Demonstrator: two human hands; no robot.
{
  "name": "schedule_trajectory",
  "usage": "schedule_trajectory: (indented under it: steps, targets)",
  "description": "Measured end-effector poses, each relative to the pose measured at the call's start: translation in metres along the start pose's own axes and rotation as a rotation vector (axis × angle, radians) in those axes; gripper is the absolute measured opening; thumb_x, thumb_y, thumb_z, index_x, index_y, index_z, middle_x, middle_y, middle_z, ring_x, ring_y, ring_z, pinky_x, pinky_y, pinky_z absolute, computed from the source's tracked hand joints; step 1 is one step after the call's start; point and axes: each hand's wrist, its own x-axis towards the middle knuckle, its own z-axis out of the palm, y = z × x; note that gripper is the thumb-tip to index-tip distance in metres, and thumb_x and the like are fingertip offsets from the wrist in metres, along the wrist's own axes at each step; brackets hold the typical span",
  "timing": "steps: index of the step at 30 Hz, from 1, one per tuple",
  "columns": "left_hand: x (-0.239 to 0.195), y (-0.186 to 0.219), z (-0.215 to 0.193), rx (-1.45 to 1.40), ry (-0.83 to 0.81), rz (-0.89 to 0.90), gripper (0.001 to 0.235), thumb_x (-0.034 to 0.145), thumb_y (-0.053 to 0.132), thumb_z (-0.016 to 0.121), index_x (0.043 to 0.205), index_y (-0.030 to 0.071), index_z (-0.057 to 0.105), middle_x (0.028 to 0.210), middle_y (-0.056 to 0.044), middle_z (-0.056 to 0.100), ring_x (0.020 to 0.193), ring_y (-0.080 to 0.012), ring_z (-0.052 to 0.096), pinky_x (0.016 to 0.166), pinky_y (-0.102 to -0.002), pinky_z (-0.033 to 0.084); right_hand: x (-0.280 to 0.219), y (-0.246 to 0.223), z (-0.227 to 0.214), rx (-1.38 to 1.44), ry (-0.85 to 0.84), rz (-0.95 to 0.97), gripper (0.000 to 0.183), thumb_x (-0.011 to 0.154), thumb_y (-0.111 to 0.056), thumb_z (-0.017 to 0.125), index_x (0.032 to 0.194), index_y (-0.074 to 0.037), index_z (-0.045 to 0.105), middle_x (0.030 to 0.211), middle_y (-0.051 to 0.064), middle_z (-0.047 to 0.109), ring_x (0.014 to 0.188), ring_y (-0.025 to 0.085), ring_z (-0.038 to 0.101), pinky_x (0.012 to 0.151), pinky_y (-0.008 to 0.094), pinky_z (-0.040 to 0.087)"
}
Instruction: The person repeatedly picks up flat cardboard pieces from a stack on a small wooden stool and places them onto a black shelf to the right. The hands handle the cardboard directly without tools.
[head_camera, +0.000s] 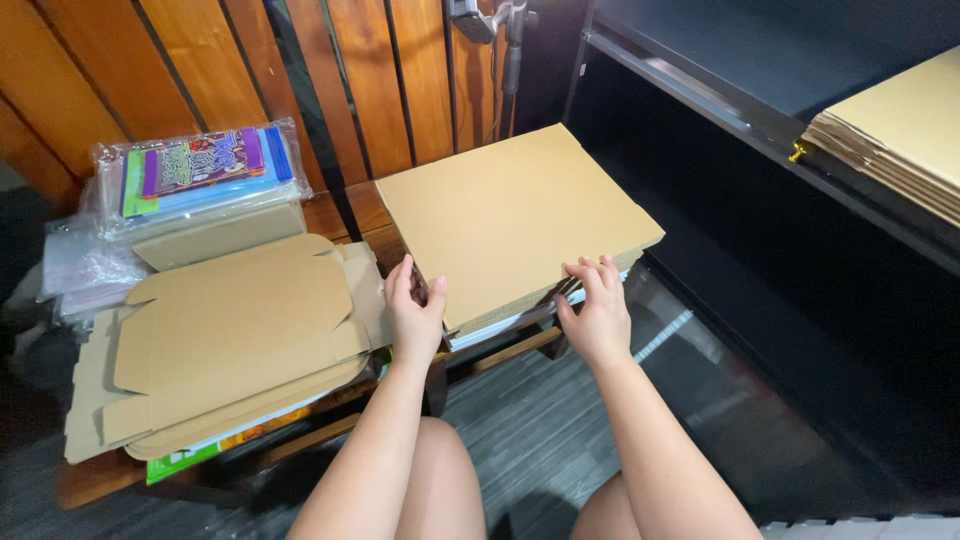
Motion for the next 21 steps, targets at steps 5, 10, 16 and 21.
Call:
schedule_trajectory:
  steps: [5,10,16,21]
  targets:
    - [0.001,-0.004,0.0,0.02,-0.003,-0.01,0.07,0.093,0.017,0.078,0.153,0.001,0.047,0.15,-0.02,0.042,0.136,-0.0365,0.054,0.109,-0.041,0.052,-0.001,-0.003,-0.002,0.012,-0.031,0.015,0.057,0.077,-0.025,0.087,0.128,-0.028,0.062,0.142,-0.004,0.055,0.153,0.026,0.037,0.121,0.045,0.042]
    - [0.0,0.004,-0.001,0.032,-0.004,-0.024,0.069,0.093,0.016,0.078,0.153,0.002,0.048,0.15,-0.02,0.042,0.138,-0.0364,0.052,0.111,-0.041,0.051,-0.001,-0.008,-0.006,0.016,-0.053,0.014,0.059,0.077,-0.024,0.087,0.129,-0.027,0.06,0.143,-0.003,0.053,0.154,0.027,0.035,0.123,0.046,0.04]
    - [0.011,0.006,-0.003,0.13,-0.005,-0.109,0.071,0.088,0.021,0.081,0.151,0.006,0.053,0.147,-0.016,0.046,0.14,-0.0334,0.051,0.114,-0.04,0.049,0.001,-0.011,-0.01,0.023,-0.099,0.036,0.059,0.079,-0.024,0.086,0.131,-0.025,0.059,0.145,-0.001,0.052,0.156,0.029,0.032,0.124,0.047,0.038]
    - [0.021,0.007,-0.001,0.245,0.01,-0.194,0.076,0.079,0.034,0.086,0.146,0.011,0.059,0.145,-0.008,0.051,0.14,-0.0252,0.052,0.115,-0.036,0.046,0.002,-0.015,-0.017,0.012,-0.141,0.048,0.06,0.079,-0.024,0.087,0.132,-0.025,0.058,0.146,0.0,0.051,0.156,0.029,0.031,0.124,0.048,0.039]
